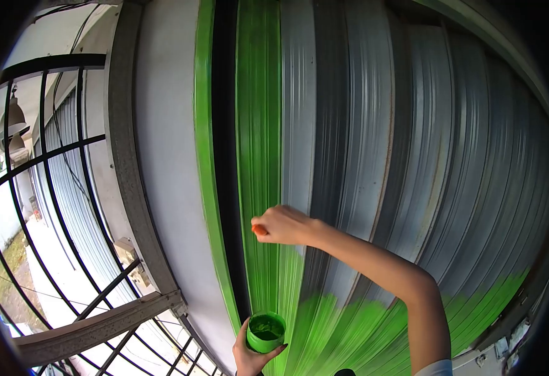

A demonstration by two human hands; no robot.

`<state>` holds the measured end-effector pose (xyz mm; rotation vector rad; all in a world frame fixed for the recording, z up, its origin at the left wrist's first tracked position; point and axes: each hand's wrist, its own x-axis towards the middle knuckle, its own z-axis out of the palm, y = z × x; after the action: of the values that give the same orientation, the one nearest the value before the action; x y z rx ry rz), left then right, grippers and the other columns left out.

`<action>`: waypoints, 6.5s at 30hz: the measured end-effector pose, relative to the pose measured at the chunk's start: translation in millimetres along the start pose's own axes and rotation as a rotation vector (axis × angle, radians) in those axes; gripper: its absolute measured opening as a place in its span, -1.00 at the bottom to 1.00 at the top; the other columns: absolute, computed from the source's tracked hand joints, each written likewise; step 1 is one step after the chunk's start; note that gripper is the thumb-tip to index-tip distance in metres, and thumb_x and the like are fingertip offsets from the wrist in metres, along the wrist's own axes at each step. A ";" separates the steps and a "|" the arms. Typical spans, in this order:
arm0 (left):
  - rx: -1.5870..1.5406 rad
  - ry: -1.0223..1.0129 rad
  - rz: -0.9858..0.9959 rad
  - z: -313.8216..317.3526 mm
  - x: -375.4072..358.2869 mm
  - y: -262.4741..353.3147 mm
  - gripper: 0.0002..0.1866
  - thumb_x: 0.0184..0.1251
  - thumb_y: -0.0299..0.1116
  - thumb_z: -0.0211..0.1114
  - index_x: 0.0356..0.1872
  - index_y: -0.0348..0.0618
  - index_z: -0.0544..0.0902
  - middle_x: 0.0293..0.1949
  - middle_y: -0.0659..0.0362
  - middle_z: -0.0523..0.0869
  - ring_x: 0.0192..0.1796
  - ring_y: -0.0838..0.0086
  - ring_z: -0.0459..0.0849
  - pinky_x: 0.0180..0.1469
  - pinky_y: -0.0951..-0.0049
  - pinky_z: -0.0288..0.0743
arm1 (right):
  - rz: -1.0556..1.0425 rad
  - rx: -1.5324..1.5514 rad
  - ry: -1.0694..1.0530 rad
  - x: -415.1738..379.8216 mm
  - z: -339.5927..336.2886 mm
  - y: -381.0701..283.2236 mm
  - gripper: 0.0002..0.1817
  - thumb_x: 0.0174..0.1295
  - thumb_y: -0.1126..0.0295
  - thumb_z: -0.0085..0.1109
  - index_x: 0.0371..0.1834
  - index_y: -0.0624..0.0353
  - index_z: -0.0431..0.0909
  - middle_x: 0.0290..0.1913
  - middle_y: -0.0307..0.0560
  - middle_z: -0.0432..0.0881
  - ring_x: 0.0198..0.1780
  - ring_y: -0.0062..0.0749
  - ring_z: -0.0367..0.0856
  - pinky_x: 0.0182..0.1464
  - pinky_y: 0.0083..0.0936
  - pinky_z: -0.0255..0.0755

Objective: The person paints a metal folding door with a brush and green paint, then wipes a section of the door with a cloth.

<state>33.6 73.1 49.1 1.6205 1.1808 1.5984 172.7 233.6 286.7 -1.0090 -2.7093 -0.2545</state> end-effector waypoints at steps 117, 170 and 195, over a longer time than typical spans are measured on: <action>0.055 -0.163 0.047 -19.4 -36.8 2.6 0.00 -0.35 -0.16 0.64 0.21 -0.38 0.34 -0.04 -0.04 0.64 0.02 0.28 0.64 0.13 0.32 0.49 | 0.017 -0.008 0.290 -2.3 -106.6 -36.9 -0.73 0.24 0.35 0.02 -0.62 0.16 0.44 -0.74 -0.23 0.47 -0.61 -0.50 0.56 -0.50 -0.51 0.45; 0.395 -0.228 0.323 -27.9 -34.6 27.2 -0.06 -0.50 -0.28 0.61 0.13 -0.31 0.42 0.07 -0.03 0.56 0.10 0.09 0.54 0.16 0.21 0.43 | 0.337 0.939 0.296 -186.9 101.3 -132.5 -0.66 0.16 0.23 0.29 -0.61 0.27 0.59 -0.69 -0.21 0.60 -0.73 -0.66 0.51 -0.69 -0.74 0.30; 0.050 -0.197 0.070 -7.4 10.7 13.4 0.00 -0.38 -0.06 0.63 0.15 -0.42 0.37 -0.09 -0.07 0.65 -0.05 0.31 0.67 0.05 0.37 0.52 | 0.058 0.511 0.225 -128.6 6.2 -81.0 -0.73 0.32 0.25 0.01 -0.44 0.20 0.49 -0.64 -0.25 0.62 -0.61 -0.50 0.59 -0.49 -0.56 0.46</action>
<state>27.8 75.0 66.8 1.8228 1.0794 1.4225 212.5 95.0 238.2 -0.8422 -2.3522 0.3047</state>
